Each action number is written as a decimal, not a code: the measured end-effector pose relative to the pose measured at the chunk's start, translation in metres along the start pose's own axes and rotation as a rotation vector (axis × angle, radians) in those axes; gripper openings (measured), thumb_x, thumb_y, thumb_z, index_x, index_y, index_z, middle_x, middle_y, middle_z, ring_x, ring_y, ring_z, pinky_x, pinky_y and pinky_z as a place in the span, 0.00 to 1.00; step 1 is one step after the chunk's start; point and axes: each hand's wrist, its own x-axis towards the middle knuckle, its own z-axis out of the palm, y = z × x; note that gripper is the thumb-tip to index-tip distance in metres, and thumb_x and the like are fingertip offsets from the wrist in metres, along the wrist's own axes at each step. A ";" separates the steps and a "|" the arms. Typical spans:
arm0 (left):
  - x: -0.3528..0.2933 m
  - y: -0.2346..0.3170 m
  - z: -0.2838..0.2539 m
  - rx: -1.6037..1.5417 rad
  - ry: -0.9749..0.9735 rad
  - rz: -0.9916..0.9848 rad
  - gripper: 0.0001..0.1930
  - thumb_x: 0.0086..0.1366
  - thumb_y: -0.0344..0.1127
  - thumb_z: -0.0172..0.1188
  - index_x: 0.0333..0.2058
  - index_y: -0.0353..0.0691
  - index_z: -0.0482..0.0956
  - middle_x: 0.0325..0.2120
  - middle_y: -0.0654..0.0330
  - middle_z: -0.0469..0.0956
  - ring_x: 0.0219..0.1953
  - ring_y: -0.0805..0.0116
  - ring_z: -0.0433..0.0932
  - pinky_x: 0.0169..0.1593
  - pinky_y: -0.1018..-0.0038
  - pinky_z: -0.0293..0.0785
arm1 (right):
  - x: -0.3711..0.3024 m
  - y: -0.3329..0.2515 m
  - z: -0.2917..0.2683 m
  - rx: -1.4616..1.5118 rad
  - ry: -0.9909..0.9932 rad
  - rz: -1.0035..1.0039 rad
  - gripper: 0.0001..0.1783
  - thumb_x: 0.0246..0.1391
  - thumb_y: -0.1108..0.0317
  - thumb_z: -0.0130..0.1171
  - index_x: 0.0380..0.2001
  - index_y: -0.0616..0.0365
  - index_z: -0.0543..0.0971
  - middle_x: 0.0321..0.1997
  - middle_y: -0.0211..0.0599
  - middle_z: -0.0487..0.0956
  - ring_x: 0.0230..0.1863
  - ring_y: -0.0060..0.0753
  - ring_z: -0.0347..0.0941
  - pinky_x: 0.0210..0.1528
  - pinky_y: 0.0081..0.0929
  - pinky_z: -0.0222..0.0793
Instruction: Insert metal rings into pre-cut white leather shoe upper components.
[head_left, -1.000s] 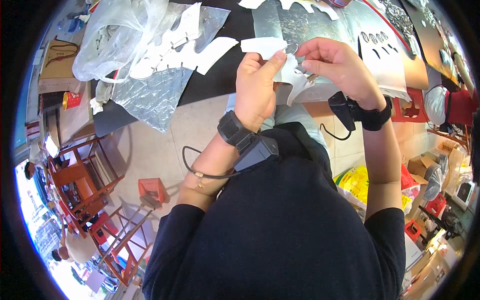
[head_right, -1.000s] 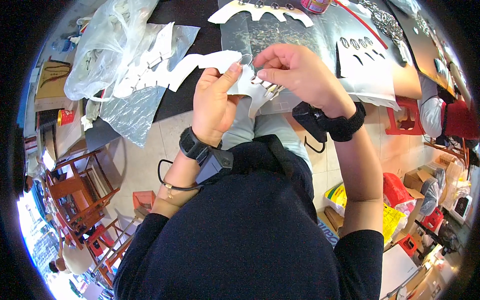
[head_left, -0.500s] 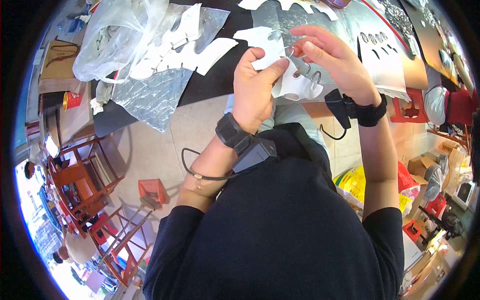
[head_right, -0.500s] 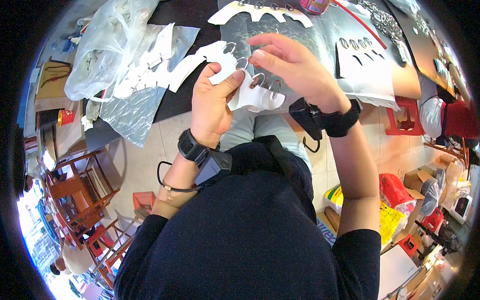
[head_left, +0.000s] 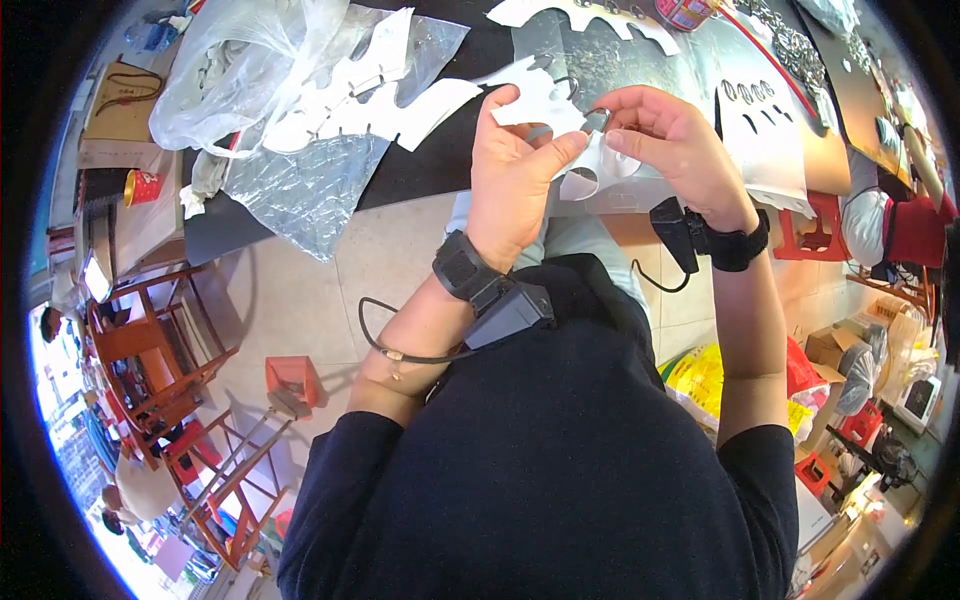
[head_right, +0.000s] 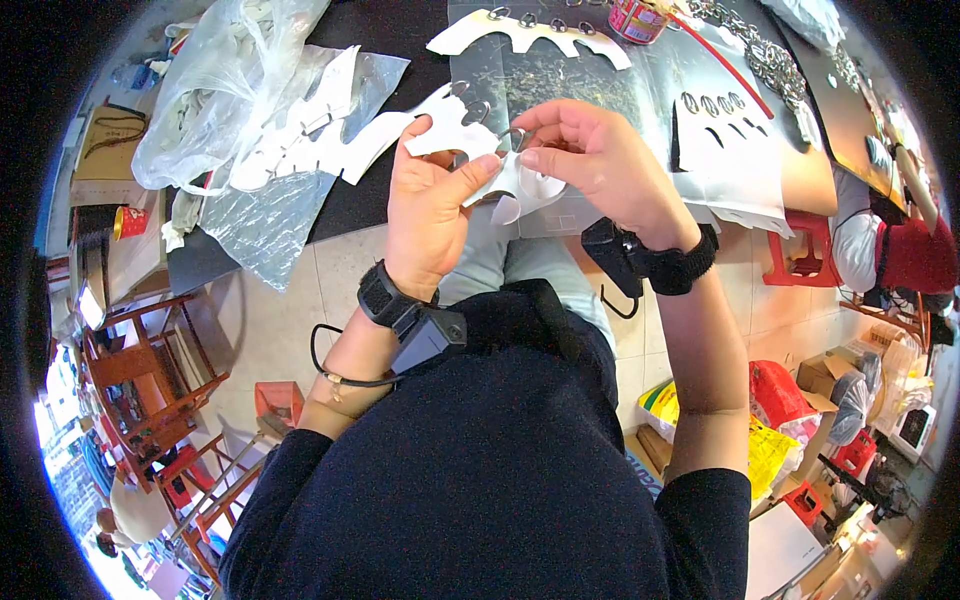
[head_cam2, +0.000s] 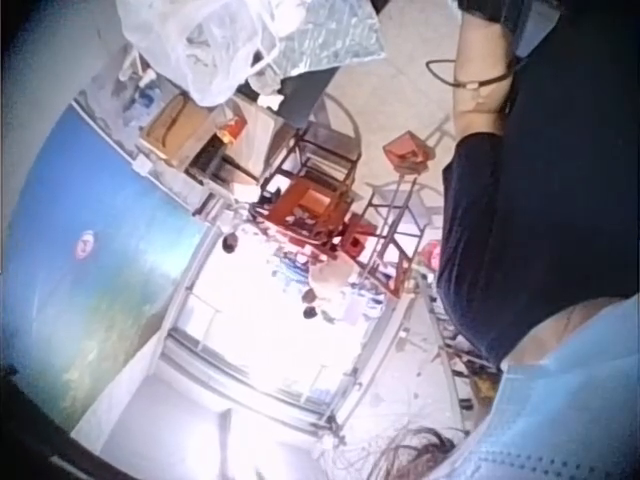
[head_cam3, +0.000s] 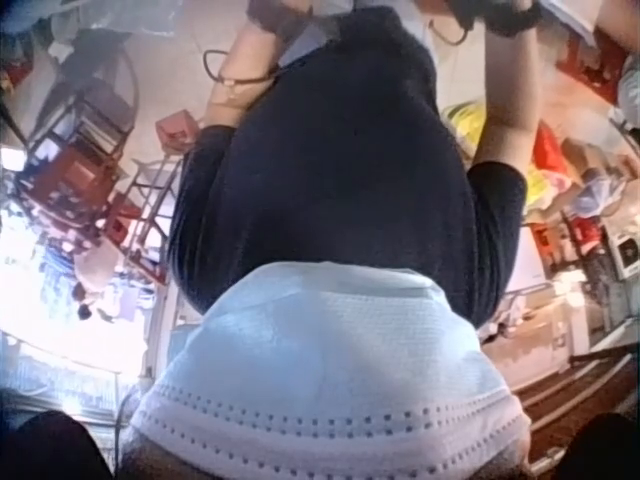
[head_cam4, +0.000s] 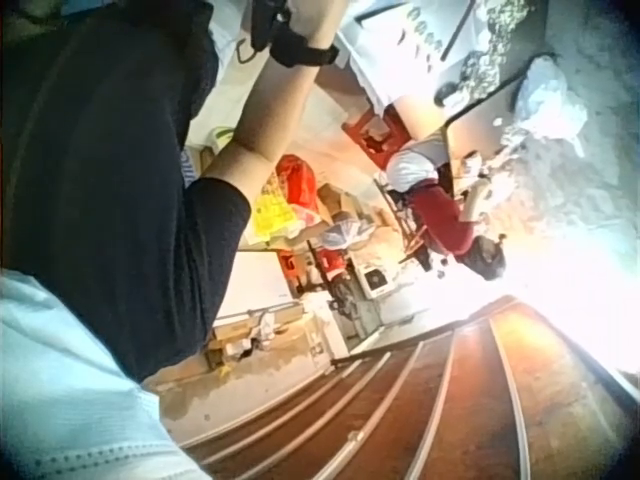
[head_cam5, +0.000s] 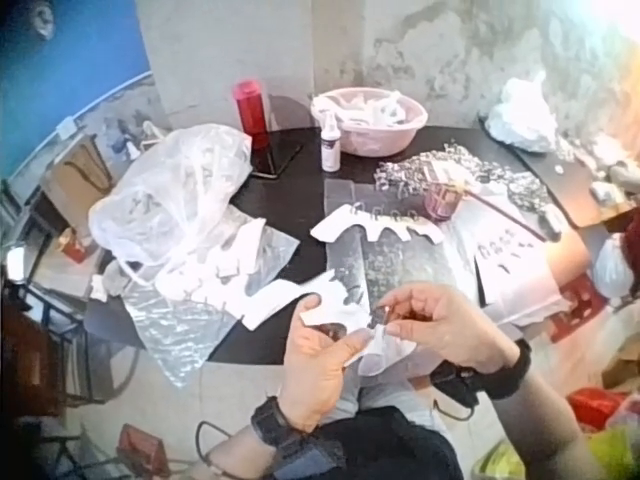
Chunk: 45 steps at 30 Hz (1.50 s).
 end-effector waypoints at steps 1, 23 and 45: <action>0.001 0.000 0.001 0.011 0.018 0.012 0.31 0.50 0.14 0.56 0.50 0.36 0.51 0.41 0.50 0.67 0.40 0.63 0.73 0.42 0.70 0.74 | 0.000 -0.001 0.000 -0.008 -0.008 -0.014 0.15 0.51 0.74 0.54 0.43 0.63 0.71 0.34 0.29 0.75 0.36 0.16 0.69 0.40 0.15 0.64; 0.000 0.022 0.006 1.355 -0.244 0.905 0.25 0.32 0.33 0.71 0.35 0.45 0.74 0.40 0.60 0.66 0.47 0.58 0.62 0.50 0.64 0.57 | -0.001 -0.028 -0.003 0.227 0.078 0.094 0.19 0.50 0.71 0.55 0.47 0.62 0.69 0.30 0.29 0.75 0.33 0.17 0.70 0.33 0.15 0.64; 0.010 0.052 0.017 1.195 -0.472 1.073 0.19 0.41 0.29 0.62 0.36 0.39 0.72 0.35 0.57 0.71 0.38 0.58 0.71 0.42 0.69 0.66 | -0.014 -0.055 -0.003 0.664 -0.075 0.009 0.15 0.58 0.69 0.45 0.45 0.68 0.70 0.42 0.40 0.73 0.41 0.29 0.72 0.49 0.28 0.66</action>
